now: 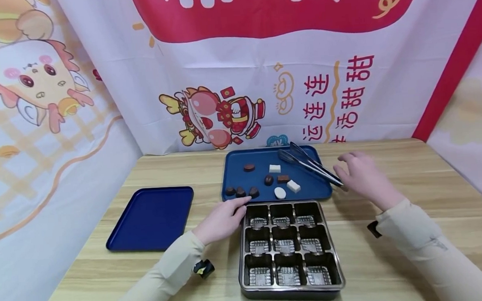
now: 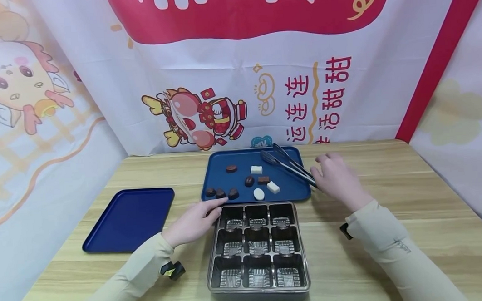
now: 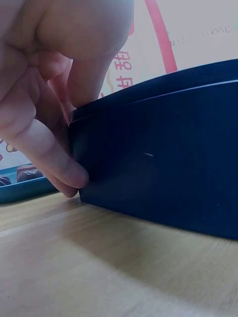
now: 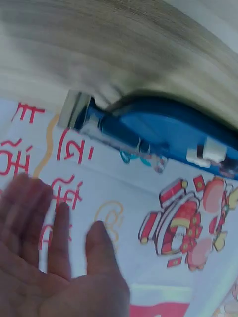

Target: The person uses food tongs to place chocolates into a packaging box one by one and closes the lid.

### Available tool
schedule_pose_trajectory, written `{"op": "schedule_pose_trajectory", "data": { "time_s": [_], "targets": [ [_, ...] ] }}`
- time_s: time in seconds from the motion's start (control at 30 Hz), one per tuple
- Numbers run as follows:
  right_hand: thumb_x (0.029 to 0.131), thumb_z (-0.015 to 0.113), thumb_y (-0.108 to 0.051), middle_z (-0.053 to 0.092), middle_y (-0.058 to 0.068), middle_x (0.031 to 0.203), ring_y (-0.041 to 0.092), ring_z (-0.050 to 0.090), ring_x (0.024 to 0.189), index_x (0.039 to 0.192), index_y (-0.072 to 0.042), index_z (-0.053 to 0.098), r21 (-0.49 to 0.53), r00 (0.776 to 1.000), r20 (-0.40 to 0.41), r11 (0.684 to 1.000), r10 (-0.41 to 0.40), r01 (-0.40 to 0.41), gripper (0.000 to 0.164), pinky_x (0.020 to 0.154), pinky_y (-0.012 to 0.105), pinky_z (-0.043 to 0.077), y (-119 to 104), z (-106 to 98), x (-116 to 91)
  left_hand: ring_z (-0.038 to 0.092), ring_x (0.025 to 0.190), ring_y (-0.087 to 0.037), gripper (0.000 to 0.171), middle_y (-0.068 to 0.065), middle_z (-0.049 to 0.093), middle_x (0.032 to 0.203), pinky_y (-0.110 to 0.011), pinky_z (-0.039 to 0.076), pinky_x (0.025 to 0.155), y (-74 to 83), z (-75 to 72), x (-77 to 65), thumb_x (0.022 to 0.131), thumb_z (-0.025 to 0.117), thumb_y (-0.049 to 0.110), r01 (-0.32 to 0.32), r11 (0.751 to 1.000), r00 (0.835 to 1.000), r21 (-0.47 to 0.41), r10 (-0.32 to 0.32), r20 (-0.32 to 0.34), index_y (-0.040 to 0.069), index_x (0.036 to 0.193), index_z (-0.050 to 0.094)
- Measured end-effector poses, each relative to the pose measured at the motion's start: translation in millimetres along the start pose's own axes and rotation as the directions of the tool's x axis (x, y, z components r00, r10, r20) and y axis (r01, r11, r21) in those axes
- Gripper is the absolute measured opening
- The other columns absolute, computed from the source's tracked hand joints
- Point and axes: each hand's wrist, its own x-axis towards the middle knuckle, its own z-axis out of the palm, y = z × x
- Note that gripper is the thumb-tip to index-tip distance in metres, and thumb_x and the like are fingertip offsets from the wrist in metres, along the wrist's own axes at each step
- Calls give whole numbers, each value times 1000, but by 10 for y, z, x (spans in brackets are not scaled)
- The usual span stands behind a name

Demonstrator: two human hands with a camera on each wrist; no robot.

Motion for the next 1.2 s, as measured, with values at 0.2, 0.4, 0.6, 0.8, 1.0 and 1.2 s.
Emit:
{"op": "schedule_pose_trajectory", "data": {
  "time_s": [0.2, 0.4, 0.6, 0.8, 1.0, 1.2],
  "targets": [
    [90, 62, -20, 56, 25, 109, 40, 55, 100, 113, 10, 60, -74, 990, 86, 990, -110, 117, 38, 85, 51, 42, 23, 164, 119, 34, 39, -8, 40, 7, 33, 51, -28, 38, 47, -17, -30, -7, 103, 41, 22, 16, 1000, 1000, 5, -16, 22, 13, 141, 48],
    [88, 67, -20, 56, 26, 113, 41, 55, 103, 118, 10, 57, -69, 978, 186, 991, -97, 111, 44, 85, 52, 42, 82, 212, 135, 33, 38, -10, 40, 6, 33, 50, -28, 37, 44, -16, -39, -13, 103, 41, 22, 9, 1000, 999, -5, -9, 46, 14, 142, 46],
    [90, 65, -26, 56, 27, 114, 41, 55, 104, 121, 10, 55, -52, 964, 246, 992, -100, 116, 49, 86, 51, 42, 115, 289, 149, 33, 39, -10, 40, 6, 33, 50, -28, 37, 45, -10, -64, -28, 104, 41, 22, 9, 1000, 998, -2, -8, 66, 14, 143, 45],
    [90, 65, -25, 56, 29, 114, 43, 54, 105, 121, 12, 54, -24, 966, 245, 995, -85, 93, 49, 88, 52, 41, 153, 340, 154, 33, 39, -10, 40, 6, 34, 49, -28, 37, 44, -13, -63, -23, 103, 42, 23, 3, 1000, 998, 10, -4, 67, 15, 143, 46],
    [84, 70, -13, 59, 26, 106, 39, 58, 97, 116, 13, 56, -24, 960, 236, 987, -149, 159, 43, 83, 48, 45, 195, 441, 192, 32, 39, -11, 41, 5, 33, 49, -28, 36, 43, -51, -45, -33, 104, 41, 23, 18, 1000, 997, 1, -18, 79, 16, 144, 44],
    [81, 70, -3, 59, 26, 102, 37, 59, 92, 113, 14, 55, 11, 963, 222, 988, -152, 154, 39, 79, 47, 46, 193, 434, 209, 32, 39, -11, 41, 5, 33, 49, -28, 36, 43, -55, -51, -24, 104, 41, 23, 10, 1000, 997, -11, -9, 75, 15, 144, 44]
  ]
}}
